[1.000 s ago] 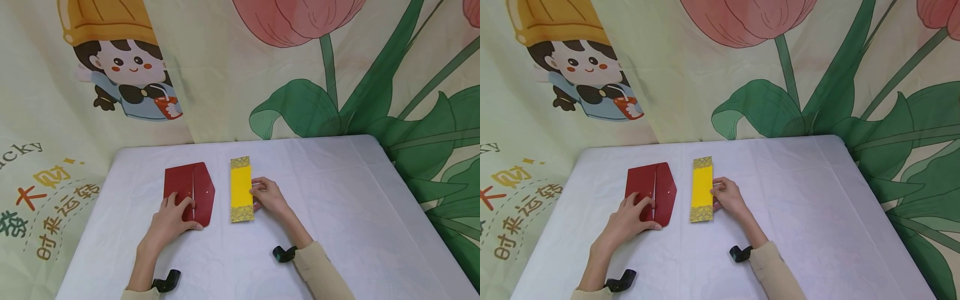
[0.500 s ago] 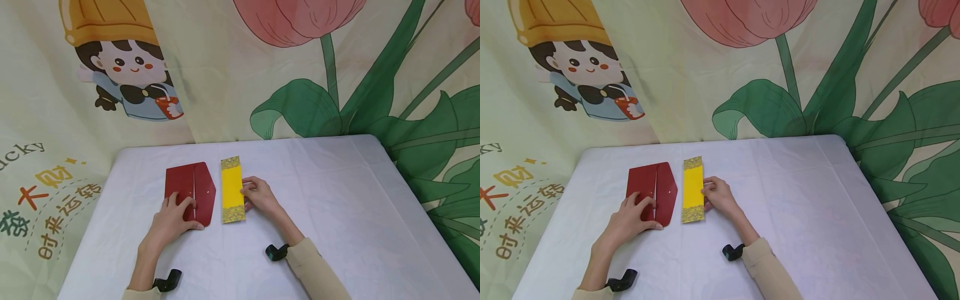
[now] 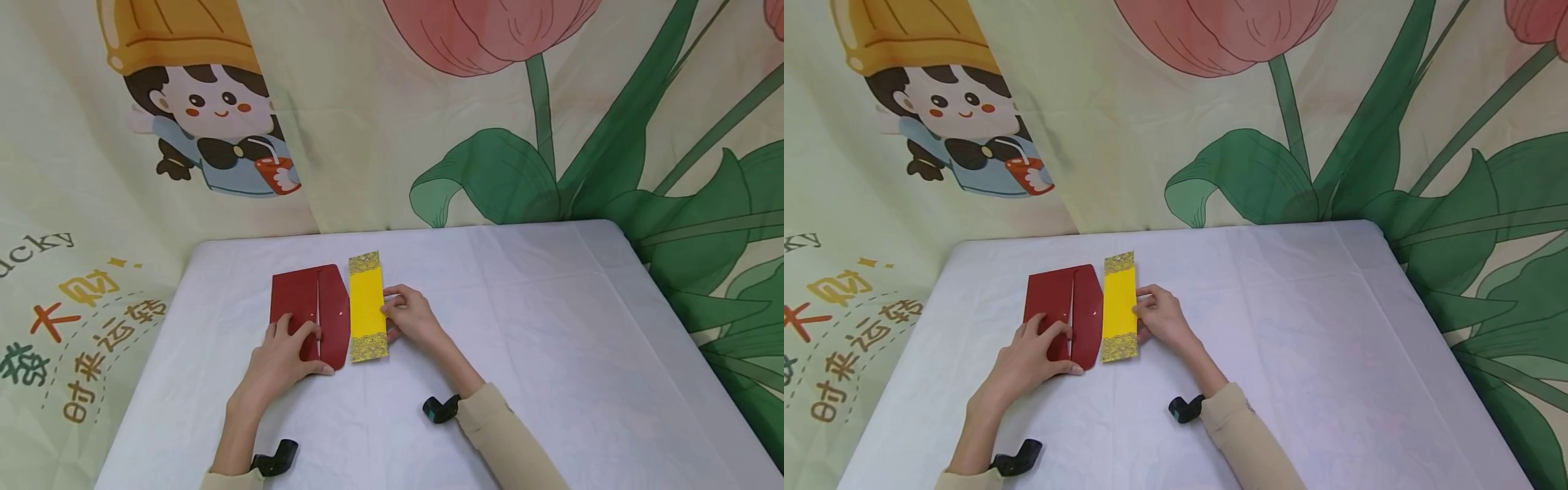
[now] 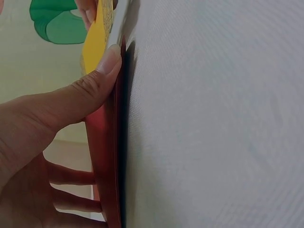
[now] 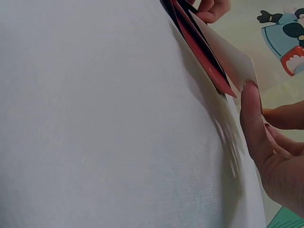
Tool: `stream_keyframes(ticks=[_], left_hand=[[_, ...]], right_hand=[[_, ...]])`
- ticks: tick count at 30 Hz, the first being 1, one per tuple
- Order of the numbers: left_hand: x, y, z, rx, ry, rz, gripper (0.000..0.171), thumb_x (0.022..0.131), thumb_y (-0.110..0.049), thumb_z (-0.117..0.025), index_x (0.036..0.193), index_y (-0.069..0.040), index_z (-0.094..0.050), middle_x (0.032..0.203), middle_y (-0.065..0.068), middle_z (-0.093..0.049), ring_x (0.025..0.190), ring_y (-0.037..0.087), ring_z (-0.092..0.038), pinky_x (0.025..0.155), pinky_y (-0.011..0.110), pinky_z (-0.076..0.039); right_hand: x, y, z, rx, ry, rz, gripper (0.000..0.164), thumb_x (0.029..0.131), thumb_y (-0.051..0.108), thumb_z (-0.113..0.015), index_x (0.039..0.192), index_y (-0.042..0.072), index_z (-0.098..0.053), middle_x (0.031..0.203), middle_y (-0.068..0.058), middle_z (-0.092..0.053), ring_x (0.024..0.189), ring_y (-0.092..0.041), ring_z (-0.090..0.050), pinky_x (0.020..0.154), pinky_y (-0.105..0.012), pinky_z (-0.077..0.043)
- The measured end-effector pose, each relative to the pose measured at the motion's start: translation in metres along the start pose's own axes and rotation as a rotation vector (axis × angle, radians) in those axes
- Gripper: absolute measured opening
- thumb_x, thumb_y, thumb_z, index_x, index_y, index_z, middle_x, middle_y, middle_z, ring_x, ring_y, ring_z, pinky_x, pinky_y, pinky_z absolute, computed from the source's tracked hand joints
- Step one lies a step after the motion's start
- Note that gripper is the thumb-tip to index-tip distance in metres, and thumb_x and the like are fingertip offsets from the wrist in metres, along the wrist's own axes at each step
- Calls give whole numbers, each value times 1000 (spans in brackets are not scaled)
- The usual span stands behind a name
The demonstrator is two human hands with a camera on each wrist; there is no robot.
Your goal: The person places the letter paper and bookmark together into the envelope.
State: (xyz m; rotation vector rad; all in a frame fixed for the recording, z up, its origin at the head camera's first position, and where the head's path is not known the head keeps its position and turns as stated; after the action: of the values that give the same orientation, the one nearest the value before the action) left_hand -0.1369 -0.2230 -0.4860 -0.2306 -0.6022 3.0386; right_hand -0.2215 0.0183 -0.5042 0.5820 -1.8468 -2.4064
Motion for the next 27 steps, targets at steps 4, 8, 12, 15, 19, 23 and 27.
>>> stream_keyframes(ticks=[4, 8, 12, 15, 19, 23, 27], left_hand=[[0, 0, 0, -2, 1, 2, 67, 73, -47, -91, 127, -21, -60, 152, 35, -32, 136, 56, -30, 93, 76, -46], [0, -1, 0, -2, 7, 8, 69, 73, -45, -91, 129, -20, -60, 153, 35, -31, 137, 56, -30, 94, 76, -46], [0, -1, 1, -1, 13, 15, 70, 73, -45, -91, 131, -20, -60, 153, 34, -31, 138, 55, -29, 94, 76, -46], [-1, -1, 1, 1, 9, 11, 71, 74, -46, -91, 132, -19, -59, 153, 34, -31, 137, 55, -30, 94, 76, -46], [-1, -1, 2, 5, -3, 0, 70, 74, -45, -91, 132, -19, -60, 152, 34, -32, 137, 56, -31, 93, 76, -47], [-1, -1, 2, 7, -6, -3, 68, 74, -45, -91, 129, -21, -61, 152, 35, -32, 136, 56, -31, 92, 76, -47], [-2, -2, 2, 4, 0, 6, 66, 73, -44, -91, 128, -21, -61, 153, 35, -32, 137, 56, -30, 93, 76, -47]], right_hand=[[2, 1, -5, 14, 12, -5, 37, 100, 11, -65, 136, 8, -58, 100, -10, -69, 71, -22, -71, 57, -33, -61], [5, 1, -12, 26, 27, -12, 37, 100, 11, -66, 136, 8, -58, 100, -10, -70, 71, -23, -72, 58, -35, -62], [8, 2, -19, 32, 37, -9, 37, 99, 10, -66, 135, 8, -58, 98, -10, -70, 70, -23, -72, 58, -35, -62], [9, 2, -23, 38, 46, -3, 36, 99, 10, -66, 134, 7, -58, 98, -10, -70, 69, -22, -71, 57, -35, -62], [10, 2, -28, 62, 69, 2, 35, 100, 9, -66, 133, 5, -58, 97, -10, -71, 68, -22, -71, 57, -37, -62], [10, 2, -31, 77, 85, 2, 34, 100, 9, -66, 132, 5, -57, 96, -11, -71, 66, -22, -71, 57, -37, -62], [10, 3, -35, 64, 93, -5, 35, 100, 10, -66, 133, 5, -57, 93, -11, -70, 64, -21, -70, 57, -35, -61]])
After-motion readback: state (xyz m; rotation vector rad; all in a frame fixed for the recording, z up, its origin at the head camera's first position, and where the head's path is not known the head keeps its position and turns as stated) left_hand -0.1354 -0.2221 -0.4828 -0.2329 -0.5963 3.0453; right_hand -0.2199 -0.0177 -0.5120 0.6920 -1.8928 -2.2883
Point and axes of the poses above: each hand's wrist, its own x-axis towards the middle knuckle, its own z-axis out of the back of the hand, y = z × x, the point moved 3 cm from there along x, towards the middle knuckle
